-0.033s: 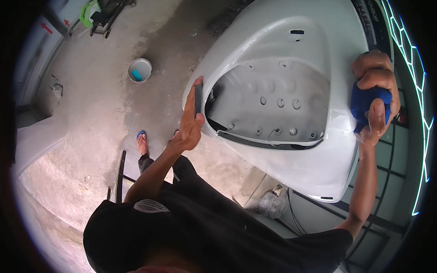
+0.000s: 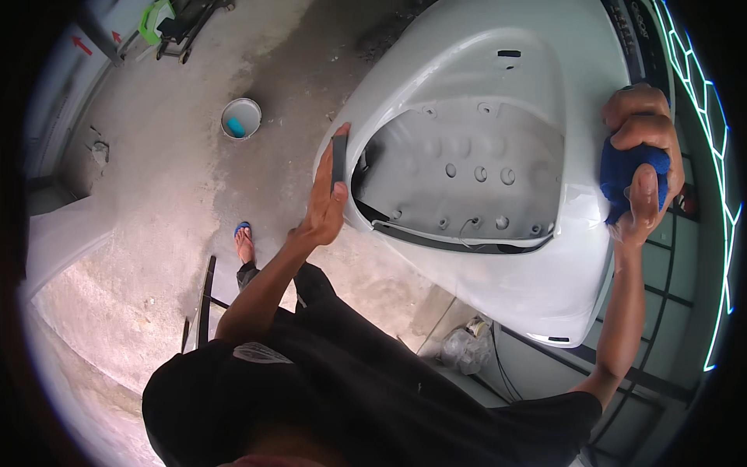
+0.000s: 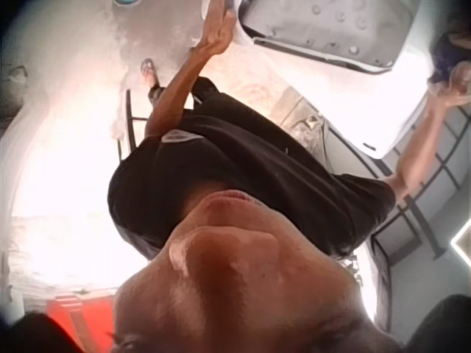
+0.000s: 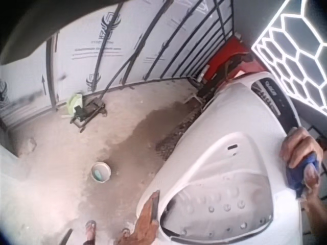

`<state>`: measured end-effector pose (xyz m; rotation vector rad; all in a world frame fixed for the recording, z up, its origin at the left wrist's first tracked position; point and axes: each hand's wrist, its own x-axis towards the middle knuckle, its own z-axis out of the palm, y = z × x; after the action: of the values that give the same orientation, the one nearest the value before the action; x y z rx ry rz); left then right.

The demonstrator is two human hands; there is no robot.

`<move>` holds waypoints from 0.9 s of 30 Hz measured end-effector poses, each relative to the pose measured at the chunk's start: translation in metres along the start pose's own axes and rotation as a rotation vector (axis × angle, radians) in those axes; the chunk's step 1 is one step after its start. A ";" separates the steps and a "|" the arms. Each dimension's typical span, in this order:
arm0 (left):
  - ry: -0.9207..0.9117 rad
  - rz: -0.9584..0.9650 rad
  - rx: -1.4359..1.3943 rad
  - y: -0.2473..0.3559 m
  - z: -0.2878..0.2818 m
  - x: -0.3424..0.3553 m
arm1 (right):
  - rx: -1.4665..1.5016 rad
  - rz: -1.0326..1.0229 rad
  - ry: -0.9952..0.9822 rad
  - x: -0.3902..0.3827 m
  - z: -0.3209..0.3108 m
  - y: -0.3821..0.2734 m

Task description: The person sands a vehicle body panel using sandpaper and wipes it with a cloth, dipping the sandpaper and cloth into a bucket of water.

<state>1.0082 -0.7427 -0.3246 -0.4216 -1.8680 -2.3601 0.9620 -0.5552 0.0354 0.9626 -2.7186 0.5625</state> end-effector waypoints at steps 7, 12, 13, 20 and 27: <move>-0.447 -1.085 -0.512 -0.018 -0.019 0.025 | -0.019 -0.039 0.049 0.001 0.002 0.002; 0.170 0.127 0.106 -0.010 0.008 -0.034 | 0.025 -0.051 0.036 0.001 0.003 0.002; 0.176 0.077 0.098 -0.021 0.005 -0.023 | 0.021 -0.052 0.062 0.001 0.003 0.002; -0.137 -0.340 -0.139 -0.033 -0.009 -0.002 | 0.002 -0.084 0.050 0.002 0.002 0.003; -0.103 -0.201 -0.074 -0.006 -0.008 0.012 | 0.004 -0.067 0.056 0.003 0.003 0.001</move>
<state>0.9938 -0.7480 -0.3285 -0.3857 -1.9562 -2.5906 0.9589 -0.5569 0.0331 1.0190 -2.6267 0.5744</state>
